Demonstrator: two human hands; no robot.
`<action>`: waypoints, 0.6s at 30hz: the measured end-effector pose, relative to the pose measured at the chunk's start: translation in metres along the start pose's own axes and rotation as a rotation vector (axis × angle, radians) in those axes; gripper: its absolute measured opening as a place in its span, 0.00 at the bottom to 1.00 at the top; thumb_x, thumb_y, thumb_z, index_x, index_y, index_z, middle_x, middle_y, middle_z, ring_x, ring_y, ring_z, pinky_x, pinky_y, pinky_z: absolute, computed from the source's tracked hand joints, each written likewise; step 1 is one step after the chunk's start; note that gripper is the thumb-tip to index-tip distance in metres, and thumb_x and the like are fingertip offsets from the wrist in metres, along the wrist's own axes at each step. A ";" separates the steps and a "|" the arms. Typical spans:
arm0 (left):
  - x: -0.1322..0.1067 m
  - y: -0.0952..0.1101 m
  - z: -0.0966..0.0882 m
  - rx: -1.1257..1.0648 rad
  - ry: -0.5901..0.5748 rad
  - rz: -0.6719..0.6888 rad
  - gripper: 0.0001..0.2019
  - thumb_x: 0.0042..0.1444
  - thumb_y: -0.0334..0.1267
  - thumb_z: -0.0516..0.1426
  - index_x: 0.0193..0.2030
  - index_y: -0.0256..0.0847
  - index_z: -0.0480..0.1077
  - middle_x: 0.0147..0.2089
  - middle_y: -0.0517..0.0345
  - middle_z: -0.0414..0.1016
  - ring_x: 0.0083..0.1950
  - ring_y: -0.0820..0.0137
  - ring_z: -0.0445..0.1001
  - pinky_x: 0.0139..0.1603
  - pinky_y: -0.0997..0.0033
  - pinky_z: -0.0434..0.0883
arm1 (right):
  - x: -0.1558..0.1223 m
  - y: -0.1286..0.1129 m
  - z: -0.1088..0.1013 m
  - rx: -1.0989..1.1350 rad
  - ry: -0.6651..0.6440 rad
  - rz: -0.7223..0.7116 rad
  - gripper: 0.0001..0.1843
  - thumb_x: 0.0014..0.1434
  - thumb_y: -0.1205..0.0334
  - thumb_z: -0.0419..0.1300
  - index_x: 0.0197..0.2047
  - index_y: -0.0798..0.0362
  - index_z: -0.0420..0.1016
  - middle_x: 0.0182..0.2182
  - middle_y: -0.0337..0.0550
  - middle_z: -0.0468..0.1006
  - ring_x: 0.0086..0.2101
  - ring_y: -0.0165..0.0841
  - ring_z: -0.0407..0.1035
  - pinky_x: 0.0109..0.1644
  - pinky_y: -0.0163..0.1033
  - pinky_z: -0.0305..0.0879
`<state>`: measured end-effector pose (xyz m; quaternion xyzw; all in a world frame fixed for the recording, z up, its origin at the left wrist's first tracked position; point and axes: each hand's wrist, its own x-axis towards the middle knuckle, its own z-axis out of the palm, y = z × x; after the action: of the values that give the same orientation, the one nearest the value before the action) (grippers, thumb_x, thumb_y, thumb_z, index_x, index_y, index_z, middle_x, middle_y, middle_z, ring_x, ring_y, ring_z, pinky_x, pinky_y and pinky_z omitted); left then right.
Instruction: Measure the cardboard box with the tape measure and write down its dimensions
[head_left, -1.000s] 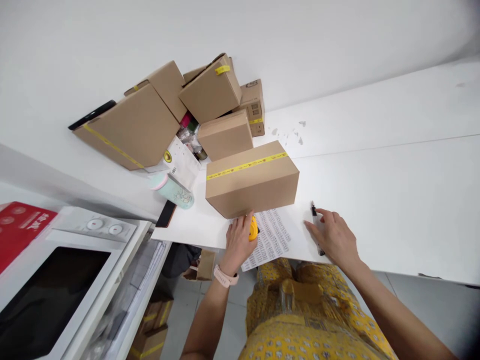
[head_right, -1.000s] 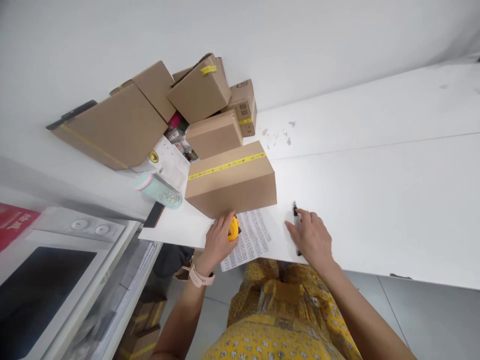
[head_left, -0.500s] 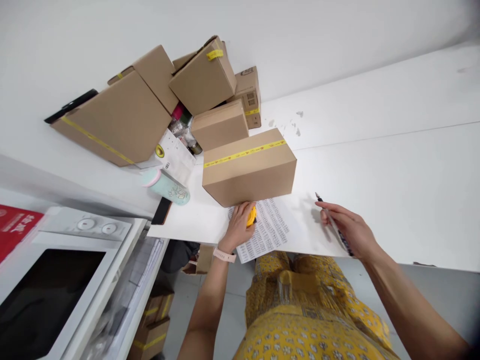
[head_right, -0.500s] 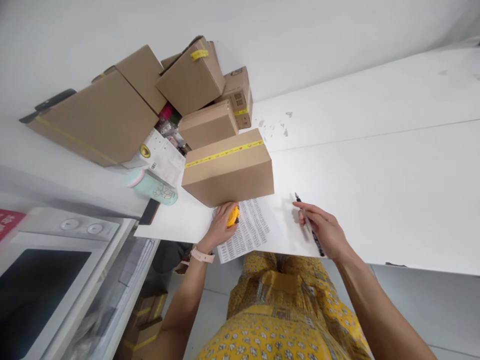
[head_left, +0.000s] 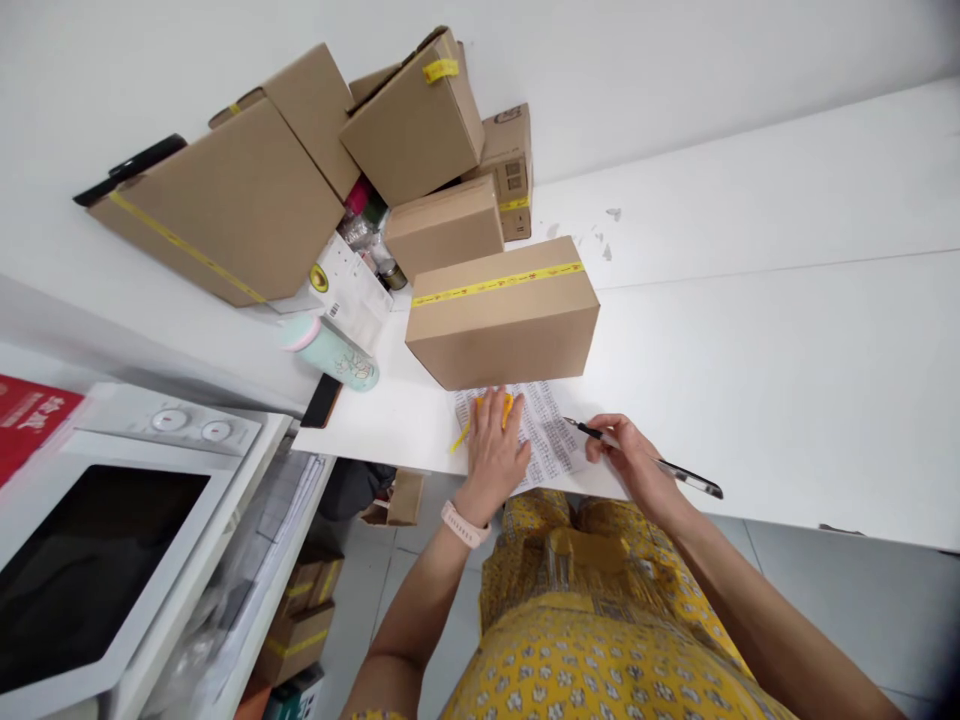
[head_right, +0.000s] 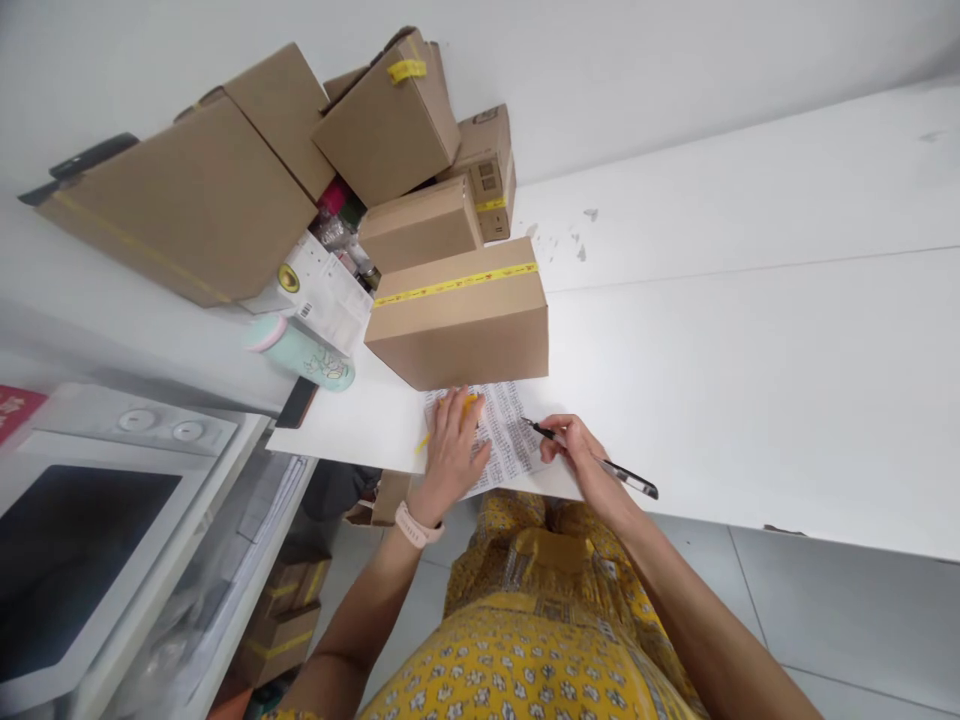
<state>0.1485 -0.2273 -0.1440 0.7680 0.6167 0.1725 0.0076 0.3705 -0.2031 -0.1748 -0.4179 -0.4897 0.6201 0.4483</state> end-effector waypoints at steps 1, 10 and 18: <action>-0.008 0.009 0.005 -0.050 0.042 0.028 0.26 0.65 0.36 0.54 0.69 0.36 0.60 0.74 0.38 0.57 0.77 0.49 0.51 0.74 0.37 0.54 | 0.001 0.001 0.002 0.002 -0.017 0.019 0.30 0.65 0.30 0.50 0.48 0.47 0.75 0.33 0.43 0.80 0.38 0.39 0.75 0.46 0.47 0.72; -0.055 0.033 0.065 -0.164 0.030 0.210 0.20 0.68 0.46 0.55 0.62 0.39 0.70 0.63 0.43 0.74 0.66 0.55 0.69 0.69 0.45 0.65 | 0.003 0.000 0.009 -0.274 0.021 0.003 0.22 0.59 0.39 0.64 0.32 0.51 0.72 0.21 0.36 0.70 0.22 0.30 0.64 0.24 0.35 0.61; -0.057 0.030 0.071 -0.127 0.012 0.198 0.21 0.69 0.46 0.55 0.63 0.39 0.70 0.63 0.44 0.74 0.68 0.57 0.69 0.72 0.47 0.63 | 0.004 0.010 0.009 -0.342 0.051 -0.118 0.19 0.60 0.42 0.64 0.33 0.50 0.71 0.25 0.40 0.74 0.25 0.32 0.66 0.28 0.37 0.65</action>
<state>0.1862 -0.2740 -0.2187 0.8221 0.5258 0.2156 0.0353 0.3597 -0.2025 -0.1832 -0.4742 -0.6001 0.4896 0.4187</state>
